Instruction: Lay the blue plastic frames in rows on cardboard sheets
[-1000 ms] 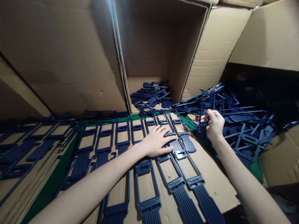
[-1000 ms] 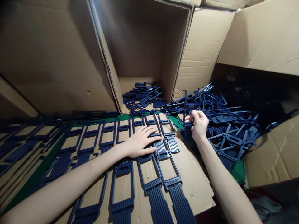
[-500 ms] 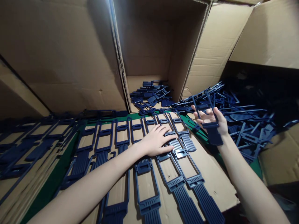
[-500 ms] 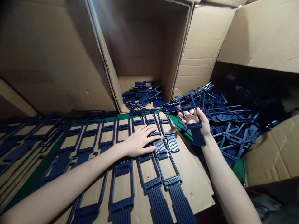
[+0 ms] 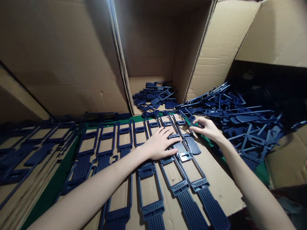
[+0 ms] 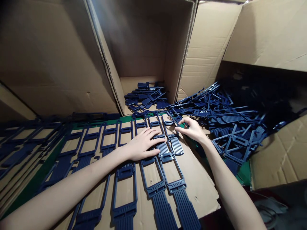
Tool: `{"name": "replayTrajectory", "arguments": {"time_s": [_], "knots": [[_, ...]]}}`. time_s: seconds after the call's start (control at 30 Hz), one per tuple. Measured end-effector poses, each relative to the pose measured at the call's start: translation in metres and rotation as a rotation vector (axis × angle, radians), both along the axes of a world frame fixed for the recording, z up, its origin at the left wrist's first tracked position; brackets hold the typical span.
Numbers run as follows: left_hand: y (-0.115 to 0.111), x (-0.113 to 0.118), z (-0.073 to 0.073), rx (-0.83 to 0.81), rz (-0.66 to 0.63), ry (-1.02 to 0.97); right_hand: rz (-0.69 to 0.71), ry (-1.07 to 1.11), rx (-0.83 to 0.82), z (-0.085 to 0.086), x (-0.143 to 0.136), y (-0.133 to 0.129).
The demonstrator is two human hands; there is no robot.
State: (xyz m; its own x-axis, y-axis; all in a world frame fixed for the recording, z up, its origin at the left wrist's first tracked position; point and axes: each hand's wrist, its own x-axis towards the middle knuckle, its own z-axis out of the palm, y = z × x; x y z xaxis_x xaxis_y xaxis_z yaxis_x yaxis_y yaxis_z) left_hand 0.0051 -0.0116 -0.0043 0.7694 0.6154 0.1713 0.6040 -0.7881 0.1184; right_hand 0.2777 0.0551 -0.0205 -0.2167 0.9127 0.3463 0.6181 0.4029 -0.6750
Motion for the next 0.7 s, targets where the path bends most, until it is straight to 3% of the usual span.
{"name": "replayTrajectory", "arguments": {"time_s": [0.23, 0.7], "knots": [[0.001, 0.000, 0.000, 0.006, -0.007, 0.008, 0.108, -0.075, 0.000, -0.005, -0.005, 0.002], [0.001, -0.001, -0.003, -0.011, -0.009, -0.009, 0.064, -0.001, 0.015, -0.012, -0.009, 0.005]]}}
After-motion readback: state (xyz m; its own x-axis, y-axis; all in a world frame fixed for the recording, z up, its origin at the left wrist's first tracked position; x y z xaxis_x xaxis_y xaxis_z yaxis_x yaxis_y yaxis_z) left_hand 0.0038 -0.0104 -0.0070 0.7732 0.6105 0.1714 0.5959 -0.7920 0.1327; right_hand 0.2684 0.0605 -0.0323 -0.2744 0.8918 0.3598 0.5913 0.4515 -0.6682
